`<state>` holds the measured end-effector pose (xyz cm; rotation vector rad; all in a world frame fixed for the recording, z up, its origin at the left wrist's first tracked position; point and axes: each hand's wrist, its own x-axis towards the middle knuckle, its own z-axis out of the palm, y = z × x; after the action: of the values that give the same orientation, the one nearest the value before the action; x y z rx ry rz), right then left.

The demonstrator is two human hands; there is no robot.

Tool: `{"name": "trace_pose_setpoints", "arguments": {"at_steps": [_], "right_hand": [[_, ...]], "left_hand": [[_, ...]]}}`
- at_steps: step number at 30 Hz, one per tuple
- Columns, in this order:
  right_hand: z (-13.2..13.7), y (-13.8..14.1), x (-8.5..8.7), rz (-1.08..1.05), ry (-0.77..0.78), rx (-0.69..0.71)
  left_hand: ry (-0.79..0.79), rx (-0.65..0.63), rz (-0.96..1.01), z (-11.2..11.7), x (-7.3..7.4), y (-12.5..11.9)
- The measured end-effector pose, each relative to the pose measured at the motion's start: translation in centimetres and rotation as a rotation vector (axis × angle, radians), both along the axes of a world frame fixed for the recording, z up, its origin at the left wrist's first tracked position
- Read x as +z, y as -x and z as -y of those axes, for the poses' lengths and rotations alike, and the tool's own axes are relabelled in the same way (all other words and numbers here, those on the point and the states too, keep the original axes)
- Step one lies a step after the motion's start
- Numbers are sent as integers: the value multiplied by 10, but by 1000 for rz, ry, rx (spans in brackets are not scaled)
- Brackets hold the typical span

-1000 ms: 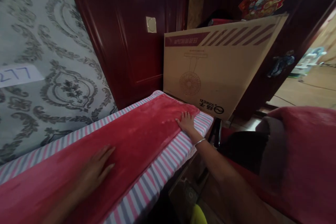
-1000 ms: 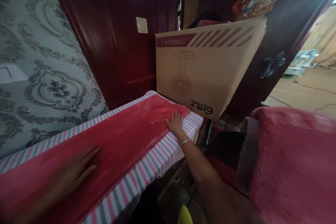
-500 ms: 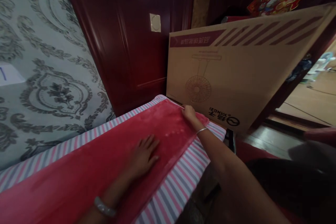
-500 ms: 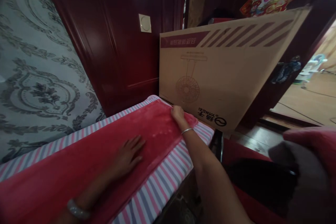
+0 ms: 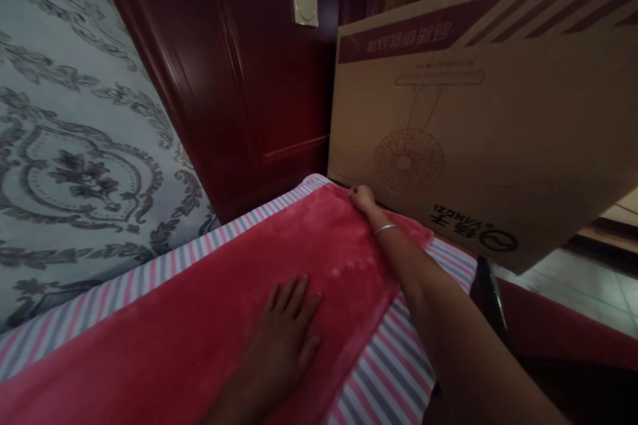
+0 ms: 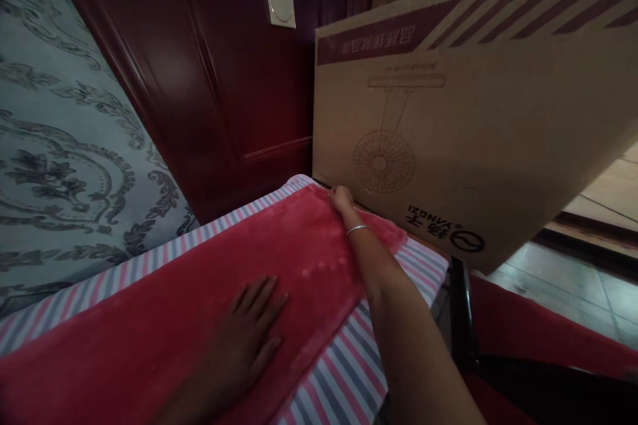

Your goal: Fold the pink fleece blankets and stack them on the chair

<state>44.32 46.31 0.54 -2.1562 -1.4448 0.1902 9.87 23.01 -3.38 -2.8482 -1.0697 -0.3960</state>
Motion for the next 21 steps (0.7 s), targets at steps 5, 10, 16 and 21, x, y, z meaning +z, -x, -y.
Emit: {"name": "trace_pose_setpoints", "arguments": {"at_steps": [5,10,16,21], "right_hand": [[-3,2,-11,11,-24,-16],[-1,8,-6,69,20,-22],[-5,39,-2,180,41,278],[-7,51,-11,210,180,379]], "left_hand": [[2,-9,10,1,-1,1],[-7,-8,15,1,-2,0],[-28,8,11,1,-7,1],[-22,10,2,1,-5,1]]}}
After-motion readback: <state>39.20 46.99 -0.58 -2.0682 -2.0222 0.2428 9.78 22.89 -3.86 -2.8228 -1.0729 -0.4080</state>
